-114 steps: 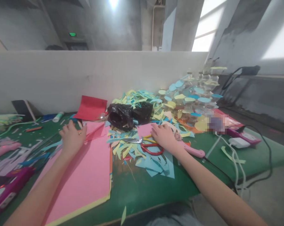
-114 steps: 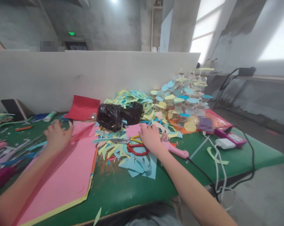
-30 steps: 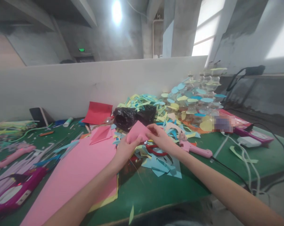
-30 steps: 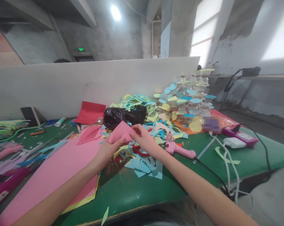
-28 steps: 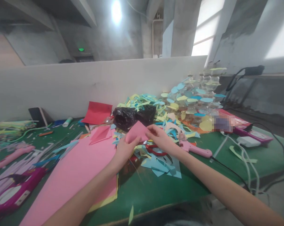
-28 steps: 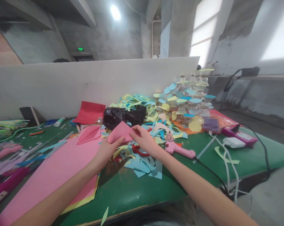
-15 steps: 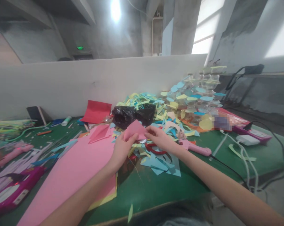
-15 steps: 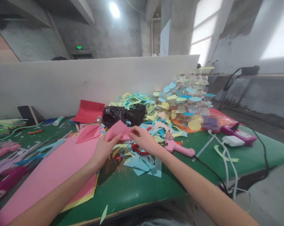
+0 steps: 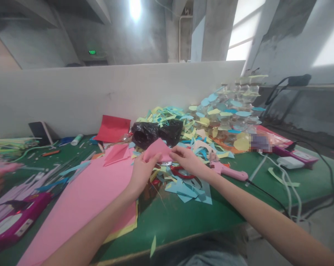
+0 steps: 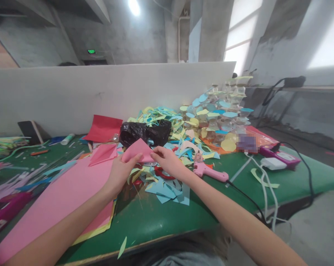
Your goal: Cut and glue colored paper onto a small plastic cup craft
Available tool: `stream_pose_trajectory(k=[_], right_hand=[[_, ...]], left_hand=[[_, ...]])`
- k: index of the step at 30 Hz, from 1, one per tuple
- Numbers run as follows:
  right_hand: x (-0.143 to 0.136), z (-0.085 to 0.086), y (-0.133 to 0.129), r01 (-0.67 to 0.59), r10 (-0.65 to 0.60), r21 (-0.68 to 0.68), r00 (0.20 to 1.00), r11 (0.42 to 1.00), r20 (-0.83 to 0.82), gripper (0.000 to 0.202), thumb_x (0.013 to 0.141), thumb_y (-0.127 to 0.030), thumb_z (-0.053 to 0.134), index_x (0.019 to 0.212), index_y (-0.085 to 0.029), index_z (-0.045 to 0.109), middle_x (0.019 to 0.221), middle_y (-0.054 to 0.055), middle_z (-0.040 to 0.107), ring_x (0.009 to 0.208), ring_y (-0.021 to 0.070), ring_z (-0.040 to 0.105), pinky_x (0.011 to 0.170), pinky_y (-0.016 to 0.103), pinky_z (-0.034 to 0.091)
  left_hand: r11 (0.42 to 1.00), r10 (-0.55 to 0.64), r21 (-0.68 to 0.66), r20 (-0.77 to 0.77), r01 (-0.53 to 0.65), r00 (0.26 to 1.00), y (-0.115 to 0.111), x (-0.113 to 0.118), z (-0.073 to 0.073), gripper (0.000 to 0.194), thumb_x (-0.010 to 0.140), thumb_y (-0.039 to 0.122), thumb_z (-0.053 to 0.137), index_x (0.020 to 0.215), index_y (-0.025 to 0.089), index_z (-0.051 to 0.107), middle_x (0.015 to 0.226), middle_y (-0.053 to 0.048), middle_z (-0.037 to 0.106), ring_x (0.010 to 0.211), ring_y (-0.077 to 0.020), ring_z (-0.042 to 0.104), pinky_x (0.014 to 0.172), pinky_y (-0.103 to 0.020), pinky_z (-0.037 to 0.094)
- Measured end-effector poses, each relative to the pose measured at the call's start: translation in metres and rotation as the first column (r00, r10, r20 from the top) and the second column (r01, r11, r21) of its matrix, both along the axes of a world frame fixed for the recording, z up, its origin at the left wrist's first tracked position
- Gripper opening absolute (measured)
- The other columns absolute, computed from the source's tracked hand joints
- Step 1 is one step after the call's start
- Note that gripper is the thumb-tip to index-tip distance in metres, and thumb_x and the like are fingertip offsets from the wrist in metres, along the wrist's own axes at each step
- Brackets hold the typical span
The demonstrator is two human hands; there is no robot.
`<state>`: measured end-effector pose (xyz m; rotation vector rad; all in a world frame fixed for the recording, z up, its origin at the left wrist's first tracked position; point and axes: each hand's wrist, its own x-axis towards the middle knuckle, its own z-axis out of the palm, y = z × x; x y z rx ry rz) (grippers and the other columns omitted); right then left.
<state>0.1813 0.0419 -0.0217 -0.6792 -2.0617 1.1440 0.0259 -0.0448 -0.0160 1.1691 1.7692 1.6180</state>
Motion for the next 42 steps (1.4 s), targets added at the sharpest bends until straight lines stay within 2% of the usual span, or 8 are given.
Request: stream_pose_trajectory(k=[13,18,22,30,35,42], right_hand=[[0.000,0.001,0.001,-0.028,0.028,-0.041,1.000,0.999,-0.003,0.023,0.090,-0.040,0.050,0.080,-0.020,0.055,0.068,-0.004,0.047,0.059,0.0112,0.038,0.055,0.026,0.030],[-0.001,0.001,0.002,-0.013,0.012,-0.041,0.999,0.999,-0.037,0.024,0.088,-0.042,0.051,0.079,-0.020,0.055,0.067,-0.005,0.045,0.060,0.0115,0.039,0.057,0.026,0.030],[-0.002,0.004,0.002,-0.001,-0.002,-0.052,0.999,0.999,-0.049,0.024,0.086,-0.043,0.052,0.076,-0.020,0.053,0.066,-0.005,0.044,0.060,0.0117,0.038,0.058,0.027,0.030],[-0.003,-0.004,0.014,0.029,-0.033,-0.037,0.994,0.999,-0.104,0.028,0.082,-0.047,0.051,0.073,-0.020,0.052,0.063,-0.005,0.041,0.060,0.0126,0.037,0.058,0.027,0.030],[-0.004,-0.007,0.019,0.032,-0.037,-0.041,0.993,0.999,-0.114,0.028,0.080,-0.047,0.052,0.070,-0.020,0.051,0.064,-0.004,0.041,0.060,0.0125,0.036,0.057,0.027,0.029],[-0.006,-0.008,0.017,0.079,-0.098,-0.148,0.987,0.986,-0.130,0.025,0.076,-0.044,0.056,0.074,-0.019,0.059,0.066,-0.003,0.049,0.064,0.0138,0.042,0.060,0.028,0.032]], left_hand=[[1.000,0.005,-0.003,-0.031,-0.005,1.000,0.000,-0.003,-0.003,0.037,0.071,0.048,0.074,0.083,0.015,0.063,0.064,-0.004,0.069,0.058,-0.0193,0.066,0.050,-0.024,0.046],[1.000,0.004,-0.014,-0.015,-0.005,1.000,0.001,-0.004,-0.004,0.040,0.070,0.051,0.073,0.079,0.013,0.066,0.060,-0.004,0.069,0.051,-0.0169,0.062,0.048,-0.024,0.045],[0.999,-0.036,0.016,0.015,0.036,0.999,0.004,-0.007,-0.007,0.042,0.071,0.053,0.072,0.080,0.013,0.068,0.064,-0.005,0.070,0.051,-0.0169,0.062,0.049,-0.024,0.046],[0.990,-0.082,0.106,-0.137,0.097,0.987,0.009,-0.018,-0.005,0.044,0.080,0.059,0.060,0.084,0.015,0.065,0.072,-0.005,0.069,0.060,-0.0167,0.063,0.057,-0.025,0.049],[0.985,-0.115,0.104,-0.183,0.135,0.976,0.012,-0.027,-0.009,0.040,0.083,0.056,0.059,0.081,0.016,0.064,0.072,-0.003,0.068,0.066,-0.0170,0.062,0.061,-0.026,0.049],[0.994,-0.058,0.078,-0.251,0.080,0.966,0.014,-0.030,-0.012,0.036,0.084,0.052,0.057,0.077,0.017,0.063,0.069,-0.001,0.067,0.064,-0.0165,0.059,0.062,-0.026,0.045]])
